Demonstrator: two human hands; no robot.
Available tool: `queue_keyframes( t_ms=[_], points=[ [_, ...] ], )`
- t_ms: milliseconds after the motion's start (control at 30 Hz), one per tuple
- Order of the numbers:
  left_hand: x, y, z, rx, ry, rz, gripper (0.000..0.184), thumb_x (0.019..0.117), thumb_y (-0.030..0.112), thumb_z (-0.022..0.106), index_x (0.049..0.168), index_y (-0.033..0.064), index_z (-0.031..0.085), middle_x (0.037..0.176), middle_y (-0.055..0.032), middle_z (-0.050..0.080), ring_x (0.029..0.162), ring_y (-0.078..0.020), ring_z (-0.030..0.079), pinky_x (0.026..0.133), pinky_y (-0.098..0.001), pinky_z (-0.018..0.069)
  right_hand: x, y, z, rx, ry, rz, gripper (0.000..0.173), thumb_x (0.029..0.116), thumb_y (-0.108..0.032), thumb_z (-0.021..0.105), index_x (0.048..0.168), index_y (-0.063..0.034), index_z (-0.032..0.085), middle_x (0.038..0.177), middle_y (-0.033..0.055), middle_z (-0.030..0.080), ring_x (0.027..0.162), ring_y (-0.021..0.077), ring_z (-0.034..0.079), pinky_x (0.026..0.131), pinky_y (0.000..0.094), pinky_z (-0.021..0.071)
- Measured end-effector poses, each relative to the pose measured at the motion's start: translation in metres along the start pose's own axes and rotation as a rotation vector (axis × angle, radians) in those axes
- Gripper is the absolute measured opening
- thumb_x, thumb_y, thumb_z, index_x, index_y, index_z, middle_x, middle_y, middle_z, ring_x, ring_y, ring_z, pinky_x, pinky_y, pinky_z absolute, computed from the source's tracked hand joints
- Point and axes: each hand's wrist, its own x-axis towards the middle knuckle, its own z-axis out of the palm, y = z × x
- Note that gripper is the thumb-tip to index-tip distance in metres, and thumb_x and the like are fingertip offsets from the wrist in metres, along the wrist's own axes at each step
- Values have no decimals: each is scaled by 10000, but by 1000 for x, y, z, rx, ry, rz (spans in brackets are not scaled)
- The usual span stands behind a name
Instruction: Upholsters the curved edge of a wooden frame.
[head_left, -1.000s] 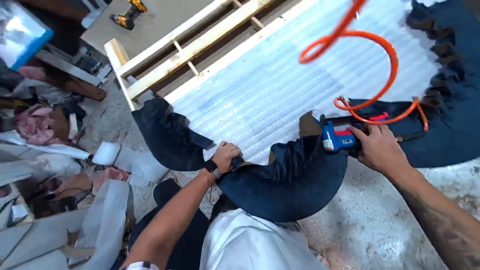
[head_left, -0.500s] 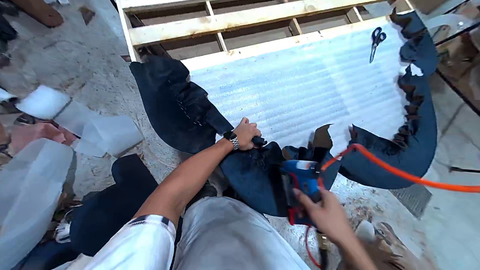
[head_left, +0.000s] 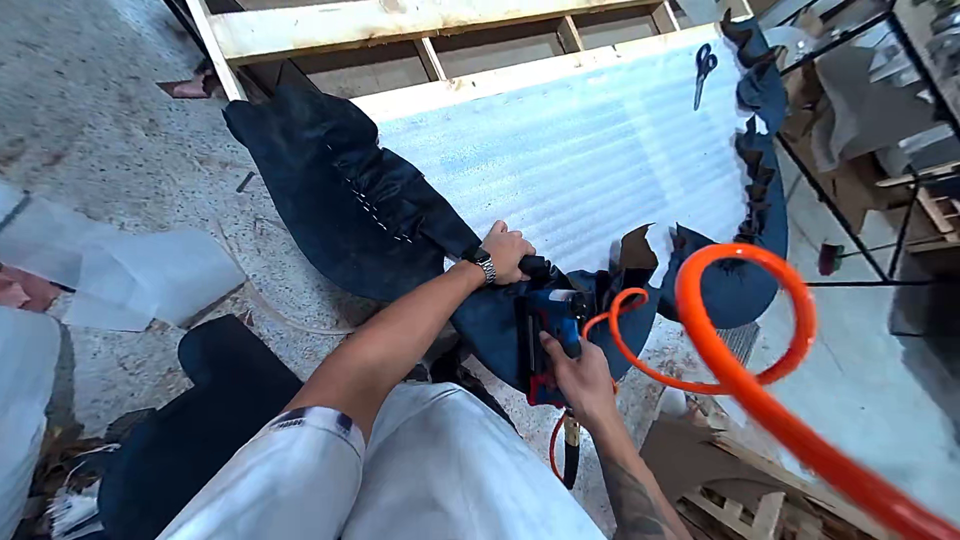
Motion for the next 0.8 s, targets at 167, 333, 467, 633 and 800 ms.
queue_keyframes(
  t_ms=[167, 333, 467, 633, 800],
  points=[
    [-4, 20, -5, -82, -152, -6, 941, 627, 617, 902, 1451, 314, 564, 1255, -83, 677, 1189, -295, 601, 1137, -692, 256, -30, 11, -8, 144, 4, 137, 388, 987, -434, 662, 945, -50, 690, 628, 111, 642, 495, 256, 632, 495, 443, 586],
    [-4, 18, 18, 96, -34, 190, 283, 822, 190, 730, 1102, 233, 741, 1065, 27, 734, 1071, -223, 642, 1012, -557, 415, -15, 12, 7, 81, 21, 107, 404, 978, -482, 652, 904, -87, 691, 601, 78, 647, 487, 233, 646, 499, 436, 600],
    [-3, 21, 26, 39, 78, 78, 224, 864, 197, 689, 1082, 181, 739, 1069, 9, 737, 1076, -229, 649, 1014, -519, 435, -1, 9, 15, -48, 30, 93, 432, 969, -551, 616, 904, -132, 697, 618, 52, 660, 501, 218, 652, 514, 455, 595],
    [-12, 24, 22, -79, 208, 41, 150, 824, 191, 705, 963, 149, 742, 971, -13, 727, 1041, -251, 638, 1012, -503, 434, -18, 23, 1, -10, 95, 96, 388, 967, -514, 654, 942, -131, 705, 623, 57, 658, 502, 223, 652, 514, 471, 597],
    [-16, 22, 25, -298, 193, 46, 338, 815, 247, 784, 1148, 235, 728, 1241, 51, 692, 1246, -189, 562, 1117, -574, 329, -51, 55, -10, 166, 65, 137, 353, 986, -434, 658, 980, -85, 703, 636, 92, 648, 493, 247, 632, 498, 455, 588]
  ],
)
